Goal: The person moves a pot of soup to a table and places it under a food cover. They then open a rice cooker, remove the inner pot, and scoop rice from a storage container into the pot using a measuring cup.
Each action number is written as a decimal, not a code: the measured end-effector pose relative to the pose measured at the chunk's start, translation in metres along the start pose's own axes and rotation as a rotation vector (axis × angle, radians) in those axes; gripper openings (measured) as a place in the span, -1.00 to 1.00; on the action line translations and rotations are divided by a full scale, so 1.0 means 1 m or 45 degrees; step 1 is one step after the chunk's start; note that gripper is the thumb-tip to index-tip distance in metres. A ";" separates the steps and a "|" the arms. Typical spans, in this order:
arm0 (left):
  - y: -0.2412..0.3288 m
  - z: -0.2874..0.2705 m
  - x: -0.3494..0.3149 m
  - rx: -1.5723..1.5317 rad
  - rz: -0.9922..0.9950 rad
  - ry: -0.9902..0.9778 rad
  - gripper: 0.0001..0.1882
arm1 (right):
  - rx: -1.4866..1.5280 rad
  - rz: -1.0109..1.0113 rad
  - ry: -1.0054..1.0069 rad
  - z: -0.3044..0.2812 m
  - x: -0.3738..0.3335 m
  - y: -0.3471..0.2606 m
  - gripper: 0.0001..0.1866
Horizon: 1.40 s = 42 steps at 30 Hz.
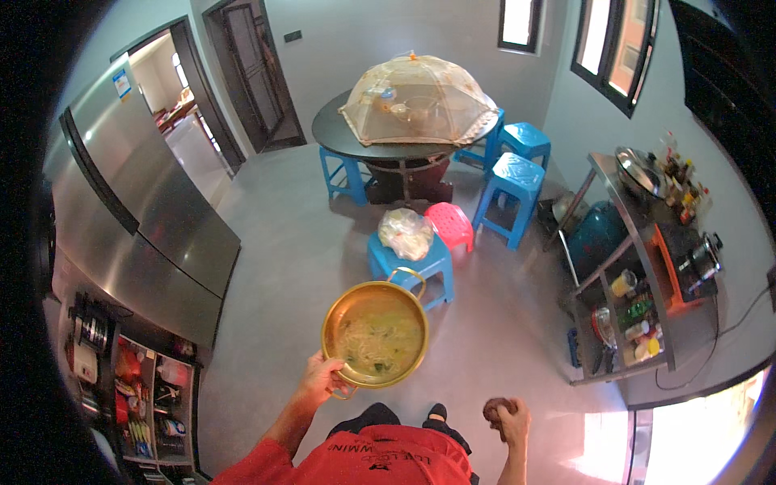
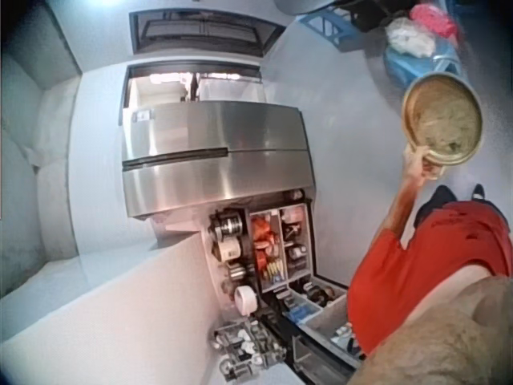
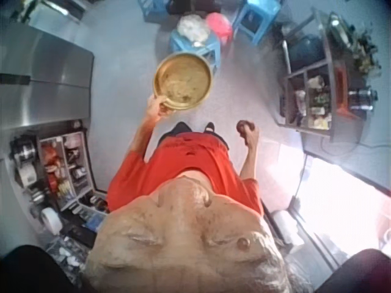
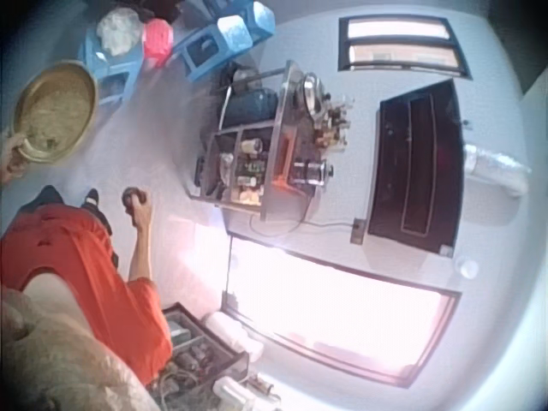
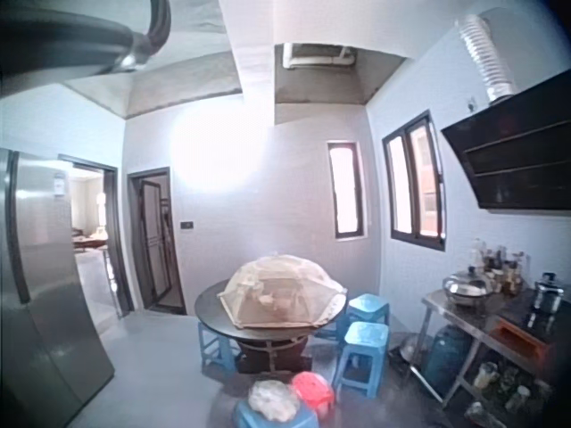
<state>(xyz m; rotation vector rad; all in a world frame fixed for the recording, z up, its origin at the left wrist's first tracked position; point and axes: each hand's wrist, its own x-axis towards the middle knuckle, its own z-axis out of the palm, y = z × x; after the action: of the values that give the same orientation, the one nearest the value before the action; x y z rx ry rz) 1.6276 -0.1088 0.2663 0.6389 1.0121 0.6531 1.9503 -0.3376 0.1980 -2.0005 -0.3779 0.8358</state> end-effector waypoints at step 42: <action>0.537 -0.335 0.486 -0.097 0.270 0.178 -0.60 | -0.918 -0.468 0.836 0.697 0.439 -0.563 -0.54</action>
<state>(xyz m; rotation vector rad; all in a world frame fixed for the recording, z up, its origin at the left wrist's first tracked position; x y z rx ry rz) 1.4058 0.6583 0.2679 0.6451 1.0513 0.9287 1.8221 0.6506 0.2393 -2.5924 -0.6894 -0.2560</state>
